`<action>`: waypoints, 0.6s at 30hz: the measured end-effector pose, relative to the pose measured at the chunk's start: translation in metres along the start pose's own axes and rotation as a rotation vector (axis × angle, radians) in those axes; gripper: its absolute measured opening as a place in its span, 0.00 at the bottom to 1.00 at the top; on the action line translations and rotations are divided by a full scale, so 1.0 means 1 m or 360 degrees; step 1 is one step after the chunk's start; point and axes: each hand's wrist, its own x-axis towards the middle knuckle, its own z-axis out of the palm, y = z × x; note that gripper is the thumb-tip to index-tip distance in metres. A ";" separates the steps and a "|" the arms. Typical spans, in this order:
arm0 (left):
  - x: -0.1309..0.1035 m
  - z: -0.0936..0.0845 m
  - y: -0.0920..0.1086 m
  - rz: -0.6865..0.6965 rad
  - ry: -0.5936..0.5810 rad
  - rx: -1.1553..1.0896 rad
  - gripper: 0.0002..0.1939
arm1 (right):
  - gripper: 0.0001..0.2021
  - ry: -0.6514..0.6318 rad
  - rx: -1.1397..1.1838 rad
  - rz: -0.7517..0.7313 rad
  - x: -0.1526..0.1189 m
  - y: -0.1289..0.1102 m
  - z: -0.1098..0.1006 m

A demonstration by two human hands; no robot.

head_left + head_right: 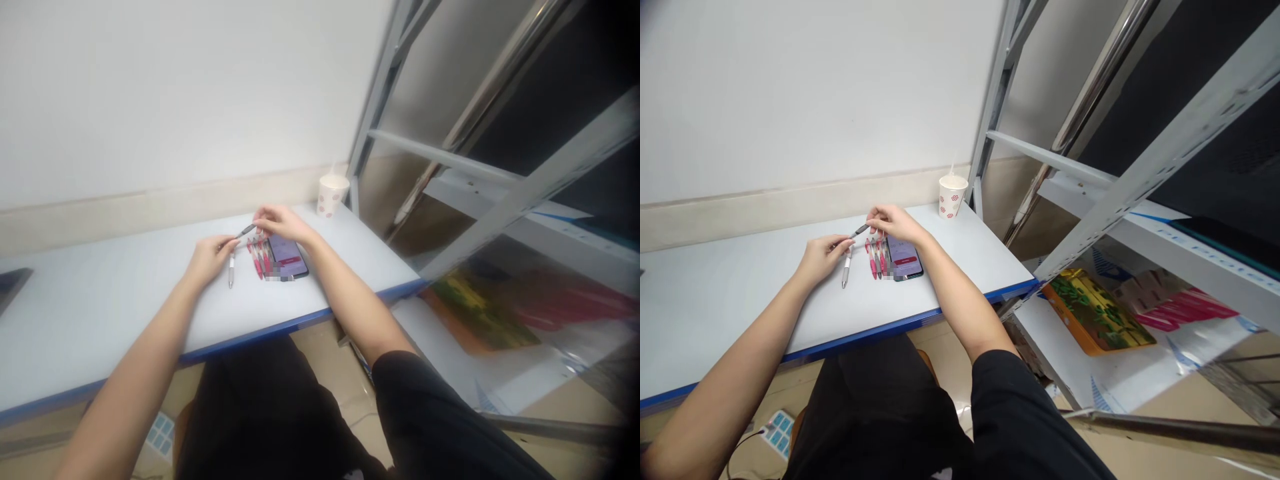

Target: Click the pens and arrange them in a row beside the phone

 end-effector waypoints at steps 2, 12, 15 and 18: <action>0.000 -0.001 0.002 0.0014 -0.0020 0.0014 0.21 | 0.08 0.0006 -0.0015 0.0049 0.000 -0.002 0.002; 0.002 -0.002 0.003 0.0187 0.0001 0.0349 0.16 | 0.25 0.0009 -0.0756 0.0212 0.000 -0.006 0.004; 0.002 -0.003 0.004 0.0175 -0.0019 0.0361 0.16 | 0.20 -0.0004 -0.0543 0.0212 -0.001 -0.005 0.004; 0.001 -0.005 0.005 0.0148 -0.0060 0.0342 0.17 | 0.15 -0.0086 -0.0336 0.0149 -0.003 -0.005 0.002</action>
